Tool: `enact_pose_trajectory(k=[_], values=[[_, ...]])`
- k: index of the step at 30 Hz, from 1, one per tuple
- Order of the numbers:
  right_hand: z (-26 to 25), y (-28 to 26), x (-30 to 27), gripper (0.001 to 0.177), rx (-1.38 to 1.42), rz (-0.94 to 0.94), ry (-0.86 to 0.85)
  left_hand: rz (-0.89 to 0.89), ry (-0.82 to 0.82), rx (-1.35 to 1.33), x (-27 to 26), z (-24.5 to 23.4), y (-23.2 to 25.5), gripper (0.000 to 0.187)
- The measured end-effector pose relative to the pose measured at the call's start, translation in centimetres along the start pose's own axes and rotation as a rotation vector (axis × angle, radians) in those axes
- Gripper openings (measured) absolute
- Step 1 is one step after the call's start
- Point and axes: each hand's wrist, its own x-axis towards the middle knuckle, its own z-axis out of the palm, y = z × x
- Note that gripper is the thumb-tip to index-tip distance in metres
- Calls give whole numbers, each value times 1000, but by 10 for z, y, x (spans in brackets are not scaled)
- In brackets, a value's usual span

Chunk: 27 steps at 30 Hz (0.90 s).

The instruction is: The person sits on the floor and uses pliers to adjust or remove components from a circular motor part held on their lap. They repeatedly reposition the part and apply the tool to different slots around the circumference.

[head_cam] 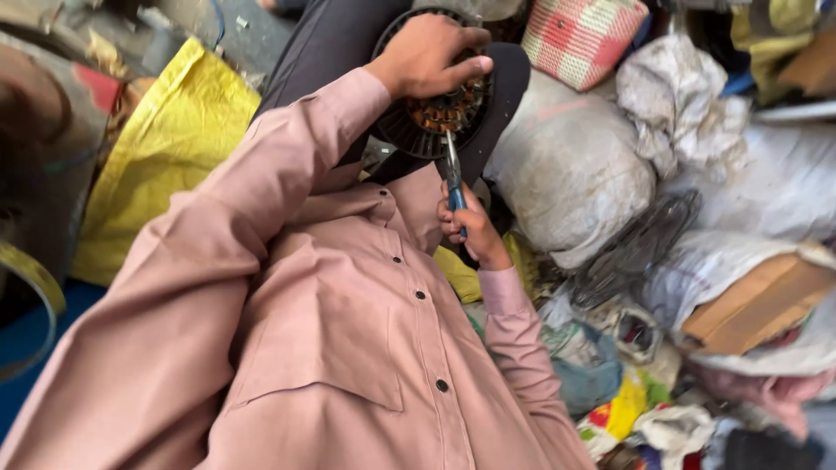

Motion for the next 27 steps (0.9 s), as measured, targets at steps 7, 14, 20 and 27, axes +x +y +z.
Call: enact_pose_trajectory(k=[7,14,20,27], values=[[-2,-6,10,37,-31,-46,17,15,-7,25,0,0,4,62],[-12,7,31,23,-502,-326,221,2,23,33,0,-9,9,60],[23,-10,25,22,-1270,-574,693,-39,25,26,-2,-8,12,59],[34,-21,28,33,-1302,-512,699,-27,23,18,-3,-7,14,61]])
